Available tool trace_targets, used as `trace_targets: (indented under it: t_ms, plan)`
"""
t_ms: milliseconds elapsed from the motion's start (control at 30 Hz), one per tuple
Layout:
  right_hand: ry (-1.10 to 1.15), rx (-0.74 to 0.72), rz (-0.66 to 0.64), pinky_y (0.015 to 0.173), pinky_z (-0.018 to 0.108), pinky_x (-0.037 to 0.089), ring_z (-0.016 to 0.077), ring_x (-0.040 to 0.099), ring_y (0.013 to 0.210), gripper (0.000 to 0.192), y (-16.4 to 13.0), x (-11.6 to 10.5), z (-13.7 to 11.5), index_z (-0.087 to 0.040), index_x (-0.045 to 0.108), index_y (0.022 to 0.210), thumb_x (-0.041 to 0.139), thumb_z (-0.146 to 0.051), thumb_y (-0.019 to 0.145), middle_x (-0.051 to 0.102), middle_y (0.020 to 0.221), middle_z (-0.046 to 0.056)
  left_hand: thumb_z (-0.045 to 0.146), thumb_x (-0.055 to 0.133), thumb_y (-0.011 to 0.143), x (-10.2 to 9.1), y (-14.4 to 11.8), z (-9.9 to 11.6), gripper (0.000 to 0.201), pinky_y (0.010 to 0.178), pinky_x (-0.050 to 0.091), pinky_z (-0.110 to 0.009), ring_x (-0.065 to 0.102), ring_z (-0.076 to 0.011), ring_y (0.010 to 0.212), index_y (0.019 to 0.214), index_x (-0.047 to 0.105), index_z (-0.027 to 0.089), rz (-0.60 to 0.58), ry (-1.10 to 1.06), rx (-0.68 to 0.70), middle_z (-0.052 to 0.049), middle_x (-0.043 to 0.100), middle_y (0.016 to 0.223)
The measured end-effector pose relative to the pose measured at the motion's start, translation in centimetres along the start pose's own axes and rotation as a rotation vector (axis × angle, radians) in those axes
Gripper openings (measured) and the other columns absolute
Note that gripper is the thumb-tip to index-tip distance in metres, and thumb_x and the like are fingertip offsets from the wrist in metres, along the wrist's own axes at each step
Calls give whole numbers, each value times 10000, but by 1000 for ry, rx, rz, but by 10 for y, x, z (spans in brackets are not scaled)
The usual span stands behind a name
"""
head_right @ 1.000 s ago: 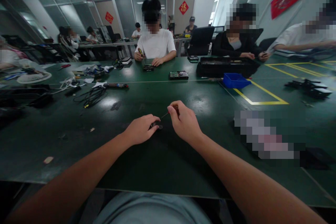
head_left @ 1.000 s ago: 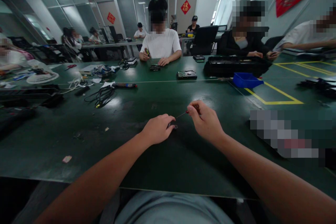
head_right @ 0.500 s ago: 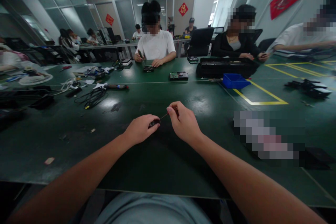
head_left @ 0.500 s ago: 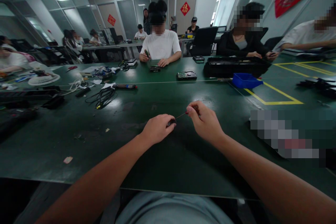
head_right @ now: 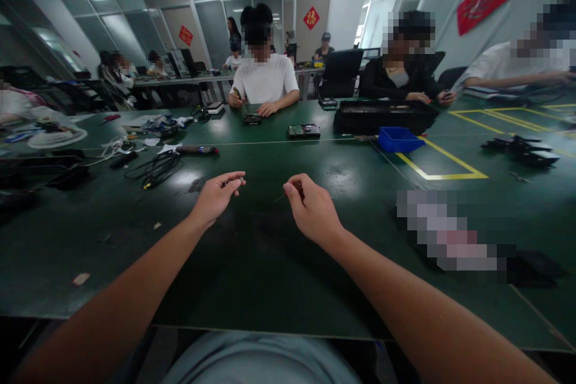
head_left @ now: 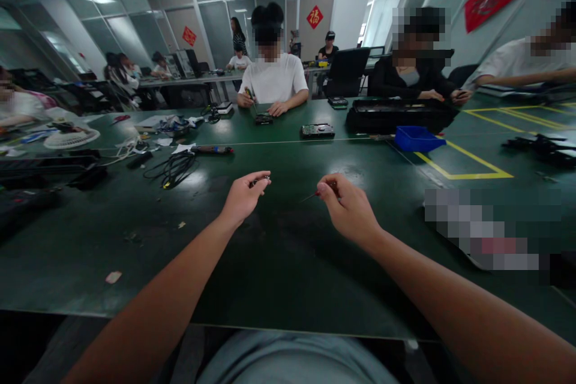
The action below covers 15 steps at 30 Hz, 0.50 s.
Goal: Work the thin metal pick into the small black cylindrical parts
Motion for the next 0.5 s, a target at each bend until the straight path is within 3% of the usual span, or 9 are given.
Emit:
trace_targets:
  t_ms: [133,300,500]
  plan:
    - [10,3,-1,635,312,455,198,653,732,220,0,0,2,-199,590,951,458,-372,986,687,813,54,256,572,822,-18,7,-14,270,423,284,-189,528,-104,606,1038,712,176,105,-318,-161,-63,653,893]
    - [28,15,-2,639,316,453,201,652,735,231,1,1,4,-200,590,945,451,-380,987,686,811,54,210,465,840,-61,10,-26,173,380,243,-182,484,-87,516,881,620,144,361,-807,-326,-13,536,728]
    - [28,36,-17,642,320,454,206,651,737,236,1,2,6,-199,596,945,446,-377,984,684,806,57,205,432,931,-134,5,-20,135,402,234,-179,467,-79,524,878,541,147,560,-857,-318,13,511,675]
Point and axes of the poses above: each hand's wrist, its own y-axis towards the middle knuckle, its own x-axis out of the palm, z = x × y, the point moved 10 cm from there along y, towards the middle knuckle
